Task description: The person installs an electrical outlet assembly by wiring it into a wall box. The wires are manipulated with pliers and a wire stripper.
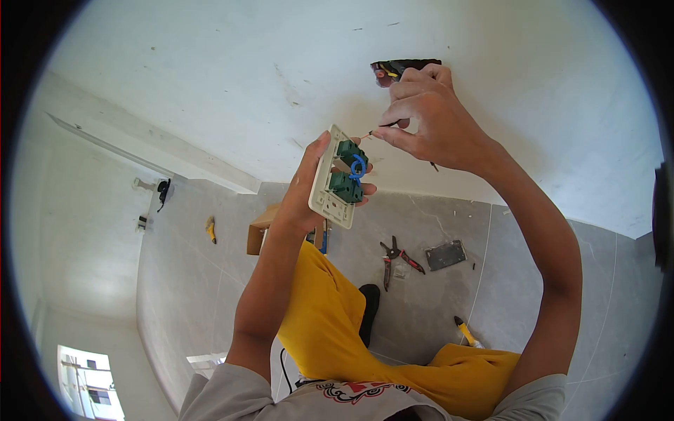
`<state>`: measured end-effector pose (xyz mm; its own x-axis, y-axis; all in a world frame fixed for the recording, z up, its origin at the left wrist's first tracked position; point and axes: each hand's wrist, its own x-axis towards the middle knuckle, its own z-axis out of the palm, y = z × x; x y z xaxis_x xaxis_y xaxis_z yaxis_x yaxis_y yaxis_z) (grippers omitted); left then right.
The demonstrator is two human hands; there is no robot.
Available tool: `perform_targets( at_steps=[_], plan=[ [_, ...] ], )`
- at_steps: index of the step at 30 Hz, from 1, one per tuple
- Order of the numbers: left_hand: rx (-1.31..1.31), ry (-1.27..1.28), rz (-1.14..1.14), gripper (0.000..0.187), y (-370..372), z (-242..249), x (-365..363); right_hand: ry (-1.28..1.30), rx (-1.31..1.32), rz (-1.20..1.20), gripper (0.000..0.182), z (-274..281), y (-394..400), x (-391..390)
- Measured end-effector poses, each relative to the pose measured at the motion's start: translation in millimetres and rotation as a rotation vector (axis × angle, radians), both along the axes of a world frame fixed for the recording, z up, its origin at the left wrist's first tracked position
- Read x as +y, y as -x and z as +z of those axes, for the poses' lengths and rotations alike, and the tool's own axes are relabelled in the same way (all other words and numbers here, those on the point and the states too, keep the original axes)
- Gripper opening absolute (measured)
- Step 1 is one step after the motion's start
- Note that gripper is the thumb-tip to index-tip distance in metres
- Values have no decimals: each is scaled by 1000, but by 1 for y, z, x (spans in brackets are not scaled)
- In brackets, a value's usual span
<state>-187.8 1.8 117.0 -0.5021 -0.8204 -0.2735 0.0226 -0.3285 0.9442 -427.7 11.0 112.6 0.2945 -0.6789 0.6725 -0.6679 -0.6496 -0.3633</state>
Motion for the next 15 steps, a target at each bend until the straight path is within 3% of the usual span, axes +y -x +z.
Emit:
perform_targets(
  at_steps=[2, 15],
  plan=[
    [3, -7, 12, 66, 3, 0, -1, 203, 22, -14, 16, -5, -2, -5],
    [138, 142, 21, 61, 15, -4, -9, 285, 82, -120, 16, -8, -7, -6]
  ],
)
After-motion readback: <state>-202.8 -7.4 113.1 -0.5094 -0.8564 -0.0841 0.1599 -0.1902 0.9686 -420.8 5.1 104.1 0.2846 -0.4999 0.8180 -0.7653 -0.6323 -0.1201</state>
